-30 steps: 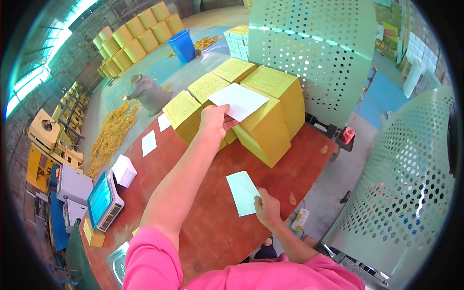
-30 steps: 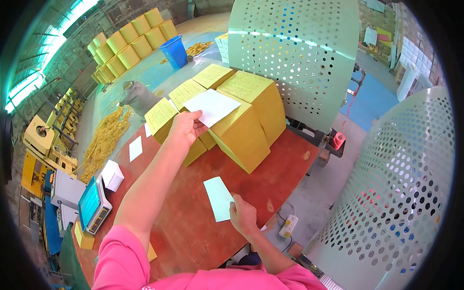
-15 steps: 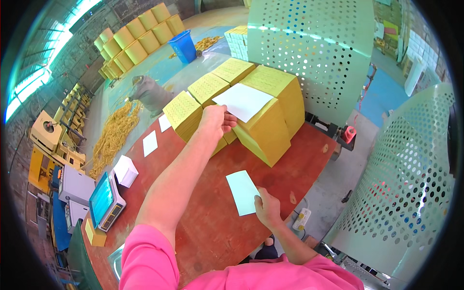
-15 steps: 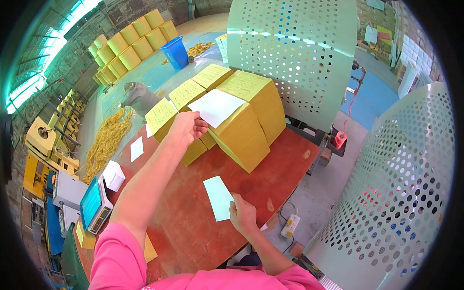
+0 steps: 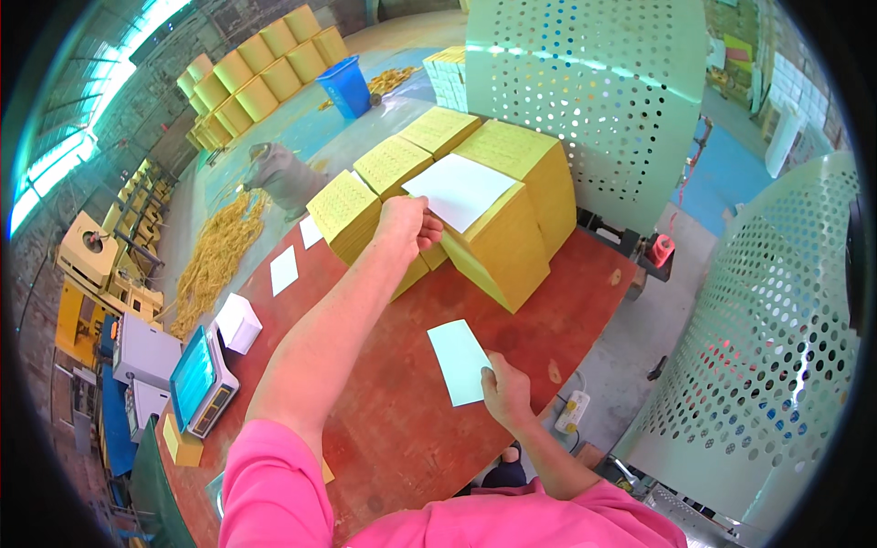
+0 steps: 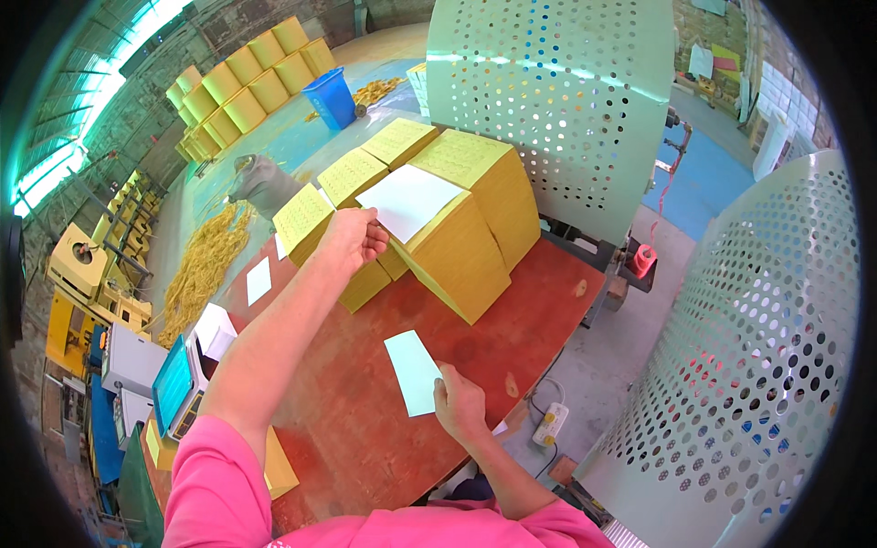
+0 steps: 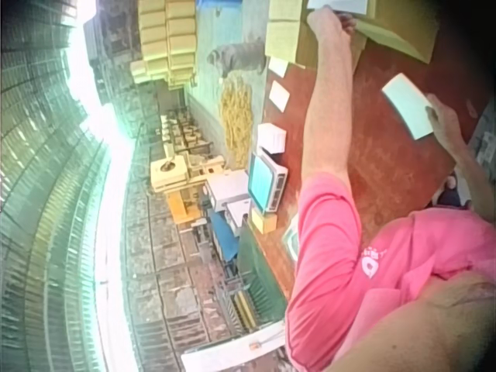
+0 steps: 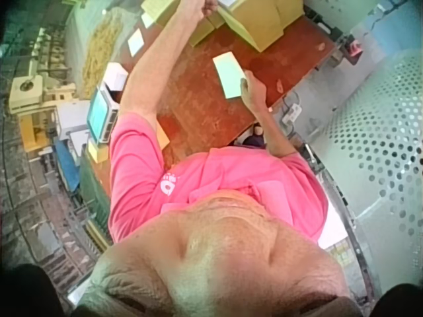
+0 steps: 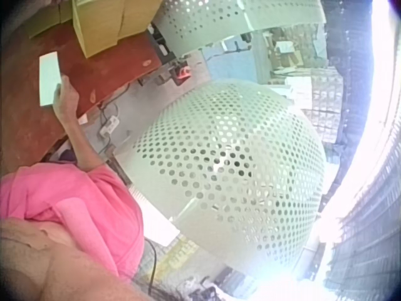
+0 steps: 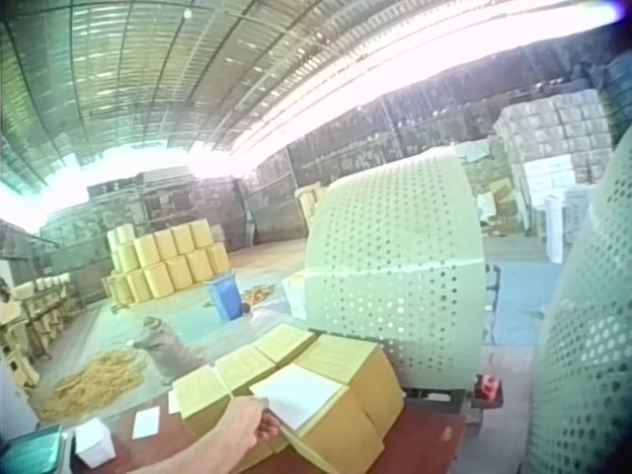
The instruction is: Weighing stacks of yellow paper, attaching top/bottom sheets, and using a binding machine to secure the stacks.
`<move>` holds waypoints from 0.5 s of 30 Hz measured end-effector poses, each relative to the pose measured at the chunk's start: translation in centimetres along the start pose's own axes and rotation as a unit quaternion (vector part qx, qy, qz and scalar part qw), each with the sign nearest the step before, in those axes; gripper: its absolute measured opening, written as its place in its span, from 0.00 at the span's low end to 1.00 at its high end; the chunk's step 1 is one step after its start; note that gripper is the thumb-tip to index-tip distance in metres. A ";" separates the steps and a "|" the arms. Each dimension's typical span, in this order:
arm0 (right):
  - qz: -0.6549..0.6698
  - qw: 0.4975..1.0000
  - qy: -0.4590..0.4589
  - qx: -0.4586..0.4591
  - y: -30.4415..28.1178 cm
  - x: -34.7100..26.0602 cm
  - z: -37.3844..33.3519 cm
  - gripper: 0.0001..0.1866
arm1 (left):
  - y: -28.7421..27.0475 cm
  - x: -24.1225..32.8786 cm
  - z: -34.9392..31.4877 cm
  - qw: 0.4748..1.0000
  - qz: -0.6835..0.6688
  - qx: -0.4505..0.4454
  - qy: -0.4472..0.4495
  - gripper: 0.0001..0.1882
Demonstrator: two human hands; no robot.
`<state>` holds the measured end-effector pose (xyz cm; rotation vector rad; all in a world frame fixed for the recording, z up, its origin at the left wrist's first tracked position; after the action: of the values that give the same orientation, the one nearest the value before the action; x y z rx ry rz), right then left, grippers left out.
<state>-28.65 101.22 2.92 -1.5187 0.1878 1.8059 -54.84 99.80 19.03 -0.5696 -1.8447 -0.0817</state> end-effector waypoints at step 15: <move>0.308 0.939 0.150 -0.012 -1.7 2.8 -0.7 0.07 | -1.7 5.3 -0.1 0.860 0.331 0.133 0.365 0.17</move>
<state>-27.06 103.21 0.79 -1.8882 0.8784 2.0230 -56.74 100.11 24.20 -0.8107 -0.8357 0.3716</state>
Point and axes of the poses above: each hand's wrist, its own z-axis towards the middle knuckle, its own y-axis out of the palm, x = y × z, the point moved 6 cm from there along z, towards the middle knuckle
